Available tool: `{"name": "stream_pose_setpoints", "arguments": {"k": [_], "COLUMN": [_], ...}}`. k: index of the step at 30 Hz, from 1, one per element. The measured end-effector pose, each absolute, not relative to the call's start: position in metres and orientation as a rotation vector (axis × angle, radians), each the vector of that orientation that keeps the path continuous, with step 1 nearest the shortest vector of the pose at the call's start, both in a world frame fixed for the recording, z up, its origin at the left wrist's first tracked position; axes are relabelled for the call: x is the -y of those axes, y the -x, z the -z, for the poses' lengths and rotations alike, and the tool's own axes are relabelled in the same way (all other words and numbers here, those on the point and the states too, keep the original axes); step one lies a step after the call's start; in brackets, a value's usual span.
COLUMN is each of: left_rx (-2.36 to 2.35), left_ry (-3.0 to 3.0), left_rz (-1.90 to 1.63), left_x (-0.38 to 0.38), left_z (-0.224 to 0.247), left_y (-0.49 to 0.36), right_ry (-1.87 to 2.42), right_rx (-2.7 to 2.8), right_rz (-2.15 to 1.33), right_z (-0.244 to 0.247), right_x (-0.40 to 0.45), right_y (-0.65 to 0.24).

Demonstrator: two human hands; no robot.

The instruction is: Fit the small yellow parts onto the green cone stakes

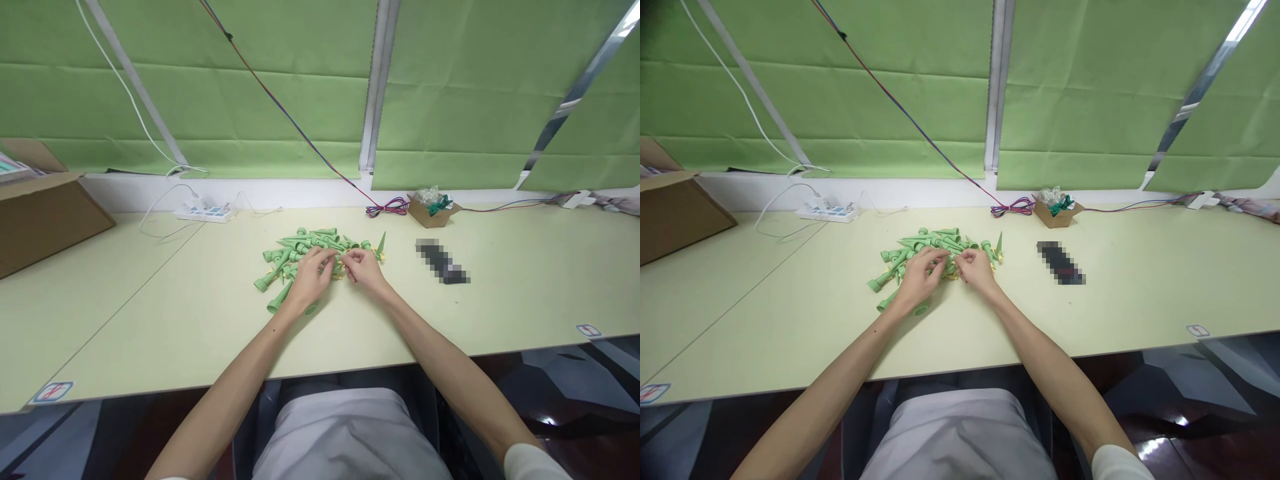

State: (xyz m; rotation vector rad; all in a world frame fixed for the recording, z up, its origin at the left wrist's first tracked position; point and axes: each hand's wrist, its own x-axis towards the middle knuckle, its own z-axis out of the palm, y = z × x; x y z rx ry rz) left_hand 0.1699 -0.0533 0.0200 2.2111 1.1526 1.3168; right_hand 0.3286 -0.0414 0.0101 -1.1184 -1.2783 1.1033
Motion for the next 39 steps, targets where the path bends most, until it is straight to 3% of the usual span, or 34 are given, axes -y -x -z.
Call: {"name": "stream_pose_setpoints", "arguments": {"k": [12,18,30,39], "left_rx": [-0.961,-0.962,-0.852,-1.042], "left_ry": [-1.361,-1.047,-1.174,-1.857], "left_rz": [-1.361,-1.034,-0.987,-1.079], "left_x": [0.051,0.054,0.058,0.056], "left_z": [-0.034,-0.042,-0.04,-0.032], "left_y": [-0.172,-0.17,-0.168,-0.168], "right_ry": [1.005,0.924,0.966,1.008], "right_rx": [1.343,1.518,1.52,1.414], "right_rz": [-0.853,-0.745,-0.815,-0.995], "right_z": [-0.008,-0.009,-0.01,-0.009], "right_x": [0.032,0.039,0.039,0.035], "right_y": [-0.338,-0.335,-0.334,-0.336]}}
